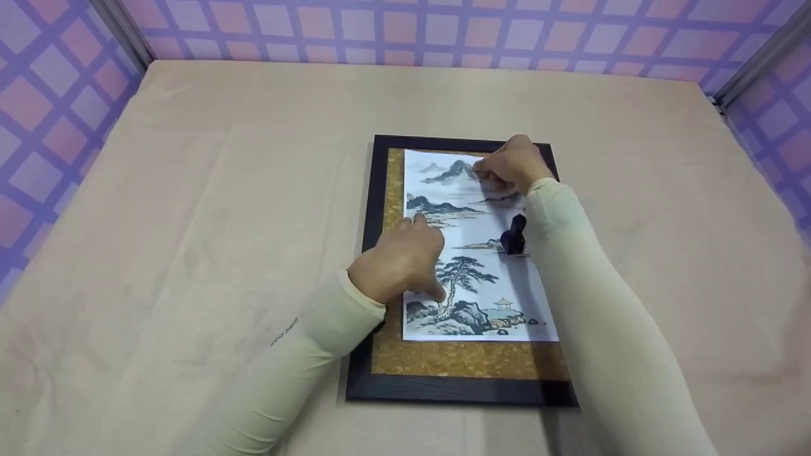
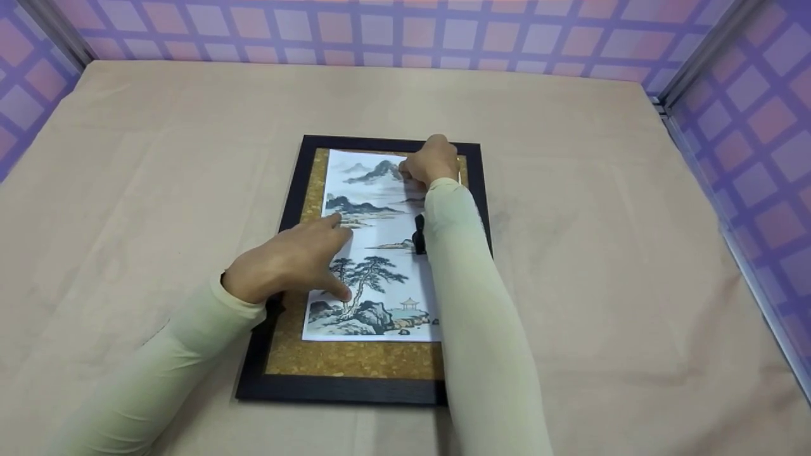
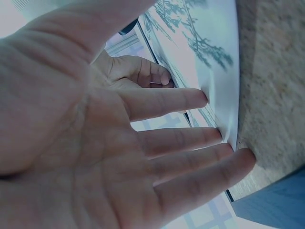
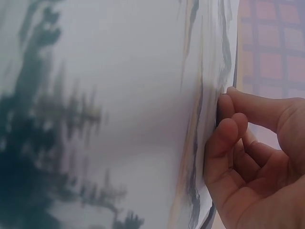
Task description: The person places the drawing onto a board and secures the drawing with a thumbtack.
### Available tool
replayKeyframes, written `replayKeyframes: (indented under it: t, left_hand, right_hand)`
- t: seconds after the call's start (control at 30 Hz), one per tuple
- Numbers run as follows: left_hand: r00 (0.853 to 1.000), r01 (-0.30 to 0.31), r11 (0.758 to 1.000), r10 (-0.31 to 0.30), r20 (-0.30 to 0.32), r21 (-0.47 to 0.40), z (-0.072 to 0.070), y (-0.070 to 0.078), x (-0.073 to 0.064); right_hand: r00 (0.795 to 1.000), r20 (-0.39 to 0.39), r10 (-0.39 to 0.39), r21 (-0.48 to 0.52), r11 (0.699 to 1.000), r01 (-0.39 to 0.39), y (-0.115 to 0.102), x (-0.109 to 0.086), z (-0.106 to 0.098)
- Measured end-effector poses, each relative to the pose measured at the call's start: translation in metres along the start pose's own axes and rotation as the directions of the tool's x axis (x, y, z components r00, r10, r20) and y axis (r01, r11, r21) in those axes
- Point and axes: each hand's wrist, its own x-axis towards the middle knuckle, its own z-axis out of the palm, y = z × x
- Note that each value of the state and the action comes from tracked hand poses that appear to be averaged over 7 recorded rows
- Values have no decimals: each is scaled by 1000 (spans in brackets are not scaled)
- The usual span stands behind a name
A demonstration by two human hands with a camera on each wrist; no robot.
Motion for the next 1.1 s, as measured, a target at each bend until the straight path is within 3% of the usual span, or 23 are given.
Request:
replayKeyframes:
  t: [0.5, 0.9, 1.1]
  left_hand:
    - [1000, 2, 1000, -2, 0, 13, 0, 2, 0]
    - [1000, -5, 1000, 5, -10, 5, 0, -1, -1]
    - [1000, -14, 1000, 14, -13, 6, -1, -6, 1]
  right_hand:
    - [999, -26, 19, 1, 1000, -19, -2, -1, 0]
    - [997, -71, -30, -47, 999, 26, -2, -5, 7]
    - [997, -18, -70, -53, 996, 69, 2, -7, 5]
